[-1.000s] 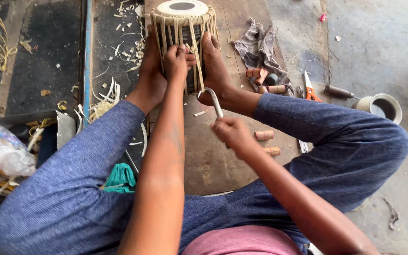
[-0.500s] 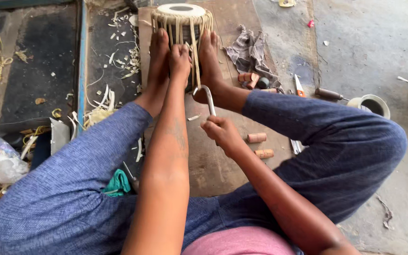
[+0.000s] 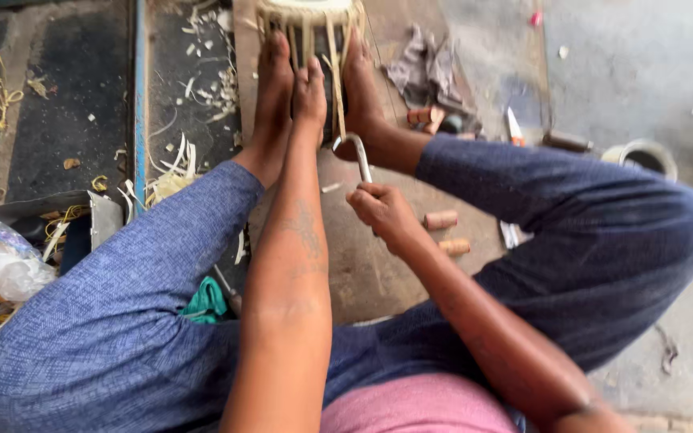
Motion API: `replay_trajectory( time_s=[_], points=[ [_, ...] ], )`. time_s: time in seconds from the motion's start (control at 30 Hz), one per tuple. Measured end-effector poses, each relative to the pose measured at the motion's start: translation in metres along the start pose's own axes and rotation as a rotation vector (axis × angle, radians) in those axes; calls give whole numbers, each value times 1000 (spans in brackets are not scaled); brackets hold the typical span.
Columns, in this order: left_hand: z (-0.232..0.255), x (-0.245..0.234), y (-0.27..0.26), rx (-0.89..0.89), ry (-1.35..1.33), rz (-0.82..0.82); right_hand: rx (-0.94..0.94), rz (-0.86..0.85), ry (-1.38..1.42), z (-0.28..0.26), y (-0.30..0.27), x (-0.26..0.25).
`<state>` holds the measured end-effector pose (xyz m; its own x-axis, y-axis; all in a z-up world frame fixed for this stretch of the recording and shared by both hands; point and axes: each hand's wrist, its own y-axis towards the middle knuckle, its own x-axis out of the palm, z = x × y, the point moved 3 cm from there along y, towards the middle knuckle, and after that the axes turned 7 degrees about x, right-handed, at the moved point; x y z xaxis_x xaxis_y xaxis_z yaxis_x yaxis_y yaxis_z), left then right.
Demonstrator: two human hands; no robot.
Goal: The person tightens the leather straps of a tabla using a metal hook tool and their hands while sitting on the floor, pulling the straps and positioning wooden blocks.
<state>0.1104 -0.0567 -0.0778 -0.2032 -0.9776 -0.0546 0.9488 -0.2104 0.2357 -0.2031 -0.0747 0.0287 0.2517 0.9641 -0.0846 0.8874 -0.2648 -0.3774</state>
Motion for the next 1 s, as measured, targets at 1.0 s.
replay_trajectory(
  time_s=[1.0],
  points=[
    [106, -64, -75, 276, 525, -77, -663, 186, -728, 28, 153, 46]
  ],
)
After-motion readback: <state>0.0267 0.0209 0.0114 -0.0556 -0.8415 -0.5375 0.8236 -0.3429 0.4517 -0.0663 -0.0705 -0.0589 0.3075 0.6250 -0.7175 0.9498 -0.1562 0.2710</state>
